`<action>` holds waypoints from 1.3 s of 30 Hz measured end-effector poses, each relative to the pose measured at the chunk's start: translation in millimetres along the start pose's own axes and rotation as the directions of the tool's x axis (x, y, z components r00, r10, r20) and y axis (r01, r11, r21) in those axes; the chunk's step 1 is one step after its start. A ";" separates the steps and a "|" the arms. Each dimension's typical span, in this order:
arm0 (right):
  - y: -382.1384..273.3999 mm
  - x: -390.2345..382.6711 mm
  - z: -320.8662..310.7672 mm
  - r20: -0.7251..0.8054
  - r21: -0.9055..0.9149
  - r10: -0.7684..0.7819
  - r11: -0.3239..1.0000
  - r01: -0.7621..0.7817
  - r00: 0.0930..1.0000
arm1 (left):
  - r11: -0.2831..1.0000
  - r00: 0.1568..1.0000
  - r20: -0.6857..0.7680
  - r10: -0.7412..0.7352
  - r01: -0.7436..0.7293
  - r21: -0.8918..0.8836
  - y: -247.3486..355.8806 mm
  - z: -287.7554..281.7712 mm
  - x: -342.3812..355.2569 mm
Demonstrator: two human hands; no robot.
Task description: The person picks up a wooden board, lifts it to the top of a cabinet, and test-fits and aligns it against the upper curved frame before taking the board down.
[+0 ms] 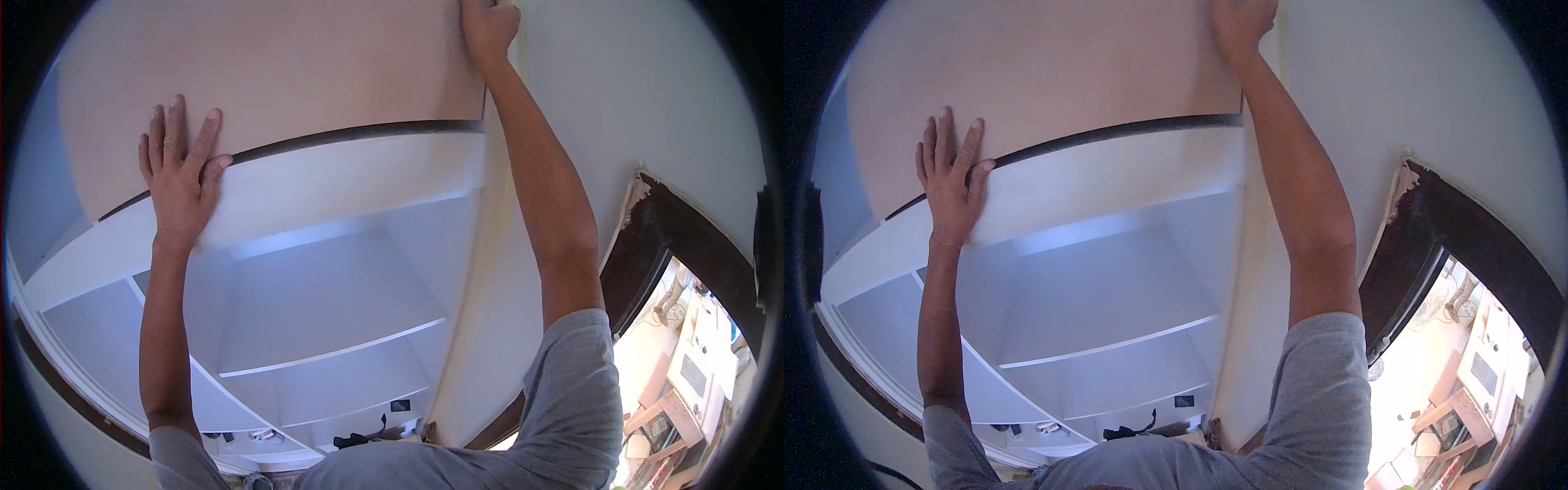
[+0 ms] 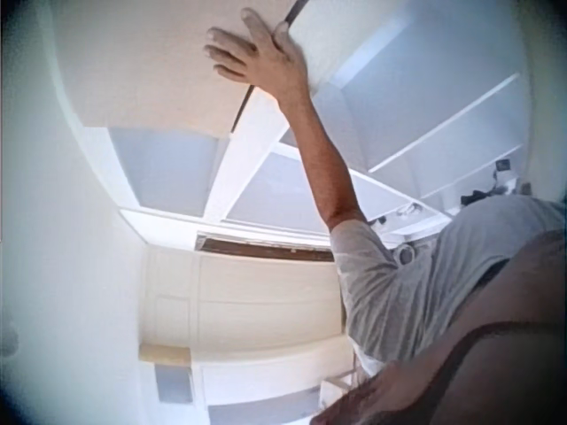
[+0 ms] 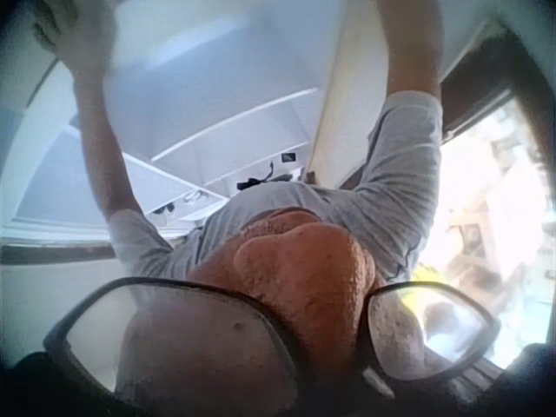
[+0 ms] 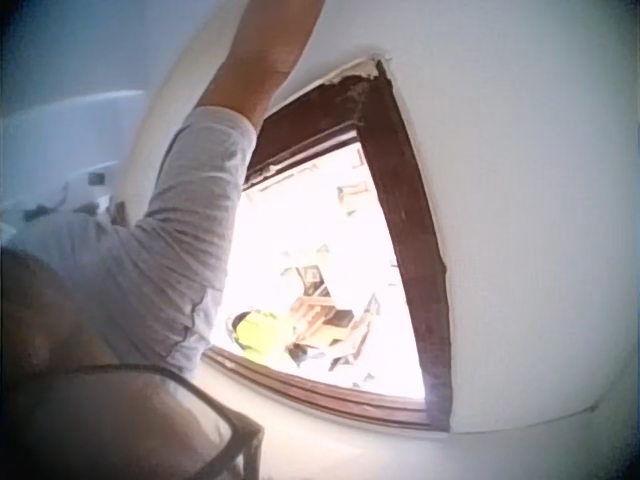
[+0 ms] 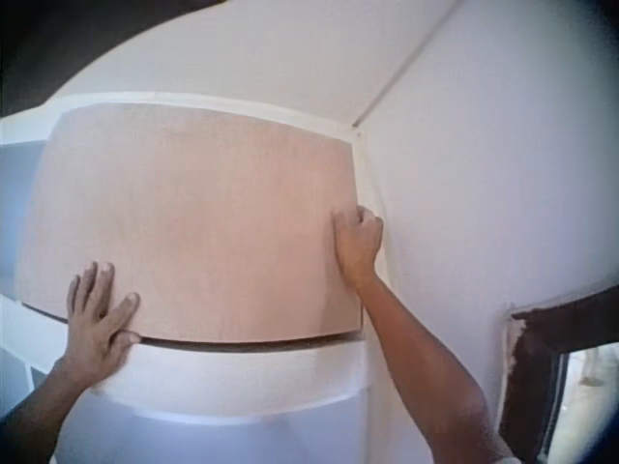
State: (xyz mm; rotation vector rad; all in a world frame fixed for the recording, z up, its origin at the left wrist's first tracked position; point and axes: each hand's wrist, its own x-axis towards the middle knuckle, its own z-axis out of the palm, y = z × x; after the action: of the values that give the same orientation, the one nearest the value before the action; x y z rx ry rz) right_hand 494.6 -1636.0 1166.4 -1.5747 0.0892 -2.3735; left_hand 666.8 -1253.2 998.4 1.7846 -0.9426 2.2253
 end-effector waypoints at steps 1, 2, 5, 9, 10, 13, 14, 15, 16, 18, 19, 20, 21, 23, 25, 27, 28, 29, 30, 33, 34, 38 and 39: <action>-2.8 -3.1 0.5 -0.029 0.042 0.026 0.999 -0.025 0.999 | 1.000 1.000 -0.026 0.002 -0.003 -0.016 -0.3 0.1 -1.1; -4.2 -4.2 2.0 -0.059 0.088 0.051 0.995 -0.046 0.997 | 1.000 1.000 -0.025 0.000 -0.001 -0.014 -0.6 0.7 -2.1; -3.4 -2.9 -3.9 -0.001 0.161 0.129 0.979 -0.127 0.992 | 1.000 0.999 -0.046 0.015 -0.017 -0.023 -0.9 1.8 -4.7; -2.5 -9.7 -3.4 -0.086 0.021 0.095 0.995 -0.093 0.992 | 0.998 1.000 -0.010 0.028 -0.029 -0.049 -3.1 0.8 -5.6; -4.5 -8.8 -3.9 -0.051 0.064 0.140 0.989 -0.137 0.989 | 0.998 1.000 0.005 0.031 -0.031 -0.060 -3.8 0.0 -6.1; -3.5 -6.6 -4.5 -0.016 0.068 0.157 0.986 -0.155 0.987 | 0.994 0.999 0.002 0.033 -0.033 -0.102 0.1 -1.4 -8.9; -2.7 -8.0 -4.2 -0.011 0.036 0.134 0.990 -0.133 0.991 | 0.994 1.000 0.008 0.031 -0.030 -0.105 -0.5 -3.5 -9.2; -1.9 -9.9 -3.5 -0.006 0.032 0.135 0.990 -0.135 0.991 | 0.994 0.999 0.020 0.028 -0.026 -0.107 -1.8 -5.5 -8.2; -1.3 -11.7 -3.1 -0.005 0.105 0.128 0.986 -0.127 0.992 | 0.994 0.999 0.031 0.026 -0.022 -0.109 -2.1 -6.8 -8.4; 5.3 -9.0 -1.3 -0.008 0.180 0.115 0.977 -0.111 0.993 | 0.992 0.999 0.039 0.020 -0.015 -0.123 2.4 -8.2 -6.9; 11.2 -8.1 -0.1 -0.054 0.111 0.077 0.991 -0.071 0.996 | 0.991 0.999 0.048 0.017 -0.010 -0.136 4.4 -9.2 -6.1; 10.8 -8.3 1.0 -0.099 0.044 0.040 0.998 -0.035 0.994 | 0.991 0.999 0.046 0.017 -0.011 -0.133 4.1 -9.4 -6.0; 10.4 -6.9 1.2 -0.101 0.047 0.039 0.998 -0.035 0.994 | 0.992 0.999 0.038 0.017 -0.012 -0.129 4.4 -9.4 -6.3; 5.6 -7.0 -0.1 -0.050 0.083 0.140 0.987 -0.135 0.989 | 0.992 0.999 0.032 0.019 -0.015 -0.123 3.6 -9.4 -7.2; -4.3 -6.4 -1.4 -0.072 0.132 0.211 0.971 -0.200 0.975 | 0.992 0.999 0.033 0.041 -0.037 -0.119 0.4 -8.2 -9.6; -5.4 -3.1 -0.1 -0.089 0.182 0.277 0.949 -0.258 0.957 | 0.991 0.999 0.017 0.052 -0.050 -0.120 -1.2 -5.8 -8.7; -4.9 -1.5 1.2 -0.092 0.170 0.236 0.961 -0.218 0.967 | 0.990 0.998 0.000 0.063 -0.063 -0.124 -1.7 -4.1 -8.0; -3.4 -2.7 0.5 -0.094 0.152 0.197 0.972 -0.181 0.976 | 0.990 0.998 0.006 0.063 -0.062 -0.128 -2.3 -4.9 -7.6; -1.9 -3.6 -0.7 -0.089 0.148 0.200 0.971 -0.186 0.976 | 0.990 0.997 0.023 0.070 -0.067 -0.126 -3.7 -7.3 -6.0; -3.7 -0.3 -3.1 -0.101 0.055 0.180 0.983 -0.176 0.978 | 0.991 0.996 0.039 0.080 -0.075 -0.112 -2.9 -4.8 -5.5; -4.7 1.1 -4.7 -0.054 0.117 0.247 0.964 -0.240 0.968 | 0.991 0.996 0.038 0.087 -0.082 -0.103 -2.3 -3.6 -5.0; -5.1 -2.4 -5.2 -0.093 0.081 0.205 0.977 -0.198 0.974 | 0.990 0.995 0.035 0.094 -0.089 -0.112 -1.4 -1.0 -3.7; -1.1 0.1 -5.6 -0.095 0.080 0.205 0.977 -0.198 0.974 | 0.990 0.995 0.035 0.096 -0.092 -0.107 -0.5 -1.3 -2.4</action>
State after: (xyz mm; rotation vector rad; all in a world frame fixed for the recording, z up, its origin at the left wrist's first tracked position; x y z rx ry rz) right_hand 489.2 -1635.7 1164.4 -1.3437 0.1770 -2.2724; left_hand 666.6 -1251.4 996.2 1.7801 -1.1523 2.1570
